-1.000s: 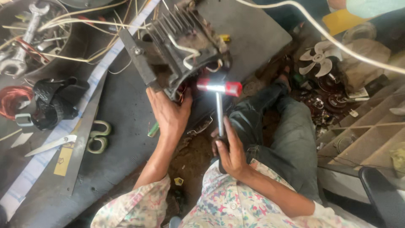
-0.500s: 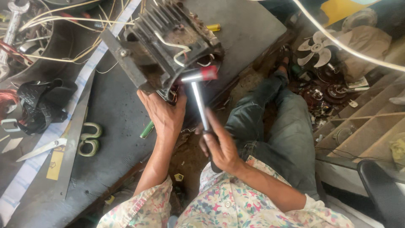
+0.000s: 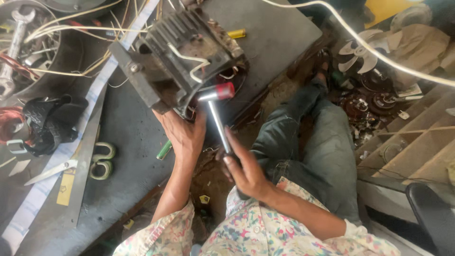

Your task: The person works on a disassembled electrical motor on a cluttered workbench. They use a metal bar and a rubber mallet to tap the motor housing, then use a screwdriver to adjust internal copper windings. The person repeatedly repositions the motor and continues tapping and adjusting components.

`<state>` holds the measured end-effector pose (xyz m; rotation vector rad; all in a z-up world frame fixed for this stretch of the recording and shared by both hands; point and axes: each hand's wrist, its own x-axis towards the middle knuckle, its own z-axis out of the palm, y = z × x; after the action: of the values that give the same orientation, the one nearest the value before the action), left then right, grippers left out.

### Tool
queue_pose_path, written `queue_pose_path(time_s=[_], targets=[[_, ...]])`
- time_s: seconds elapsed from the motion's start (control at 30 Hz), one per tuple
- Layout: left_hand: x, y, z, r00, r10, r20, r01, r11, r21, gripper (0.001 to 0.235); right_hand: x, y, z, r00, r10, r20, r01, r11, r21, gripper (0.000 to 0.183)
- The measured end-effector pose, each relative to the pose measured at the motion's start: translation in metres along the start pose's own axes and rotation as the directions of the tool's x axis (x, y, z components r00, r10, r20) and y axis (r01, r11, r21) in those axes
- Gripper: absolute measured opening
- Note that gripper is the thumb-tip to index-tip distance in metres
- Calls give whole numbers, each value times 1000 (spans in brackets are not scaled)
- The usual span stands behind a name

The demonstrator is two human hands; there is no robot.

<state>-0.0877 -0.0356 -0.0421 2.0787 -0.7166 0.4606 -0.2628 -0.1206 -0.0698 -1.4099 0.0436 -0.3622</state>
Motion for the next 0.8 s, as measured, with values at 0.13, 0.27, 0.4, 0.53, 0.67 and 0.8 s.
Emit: queue_pose_path(time_s=[0.13,0.27,0.4,0.53,0.67,0.8], targets=[[1,-2,2,996,-82,20,81,997,16,78,4,2,-6,991,-87,-101,90,996,20,65],[-2,-4,2,995,-95,29,95,995,22,80,1,1,-10,999,46,13,-44,988,-151,69],[-3,-7,4,999,-39,-7,39,999,13,84,4,0,-14,988,-139,-71,129,984,-123,66],[-3,-7,3,998,-59,-2,59,998,37,86,9,1,-16,998,-59,-19,55,982,-179,67],[-3,-5,5,991,-136,18,136,991,-2,86,6,1,-20,973,-155,-172,137,984,-110,64],[-2,-3,2,997,-77,5,77,997,19,86,6,-3,-21,993,-68,-100,57,992,-108,66]])
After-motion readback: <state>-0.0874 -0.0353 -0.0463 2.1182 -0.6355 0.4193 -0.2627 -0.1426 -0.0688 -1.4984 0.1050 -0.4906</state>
